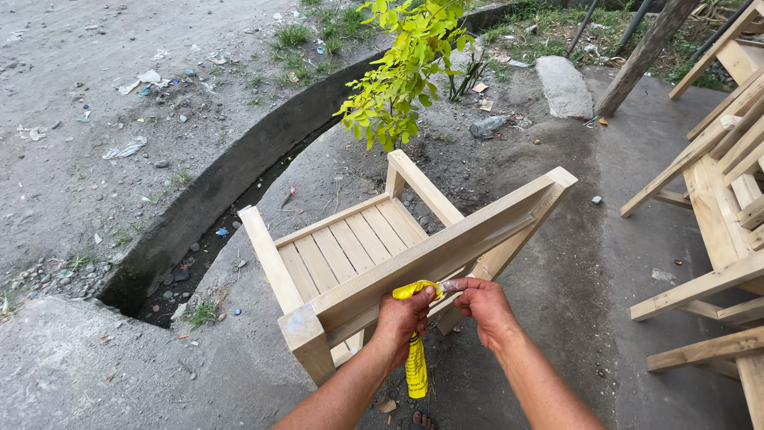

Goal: The person applies wood filler to the joints and edges of a wooden chair using a yellow tube and their fingers. They smooth the filler along the armrest, seat frame, and backrest joints, working methodically around the chair.

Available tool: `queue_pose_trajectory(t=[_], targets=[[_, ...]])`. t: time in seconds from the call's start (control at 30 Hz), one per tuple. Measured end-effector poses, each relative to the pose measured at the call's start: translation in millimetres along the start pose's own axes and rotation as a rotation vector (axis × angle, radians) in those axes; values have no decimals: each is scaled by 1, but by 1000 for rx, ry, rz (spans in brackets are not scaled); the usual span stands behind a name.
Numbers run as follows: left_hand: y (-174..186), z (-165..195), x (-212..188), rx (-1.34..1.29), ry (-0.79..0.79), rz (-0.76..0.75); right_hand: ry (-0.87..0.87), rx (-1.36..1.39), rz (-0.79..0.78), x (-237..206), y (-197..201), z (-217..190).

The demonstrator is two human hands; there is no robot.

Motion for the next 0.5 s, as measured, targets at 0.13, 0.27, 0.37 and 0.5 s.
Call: queue_pose_trajectory(t=[0.13,0.27,0.37,0.5], targets=[[7,-2,-2,-21,-9,-7,-40,69,-11,-13,-6,5],[11,-3,-2,-28,-16,-22,-96,126,-21,-24,-14,8],[12,-4,-3,-54,-17,-29,-100,156,-48,-30,-20,2],[12,-2,-6,-47,-9,-12,-120,135,-21,-38,-22,-3]])
Point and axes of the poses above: each hand's wrist, its own x-axis towards the middle knuckle, its own y-axis out of the back of the hand, z = x × y, the point moved 8 cm from there along x, towards the middle knuckle, and after that the axes turned 1 degree about y, right-handed, at the moved point
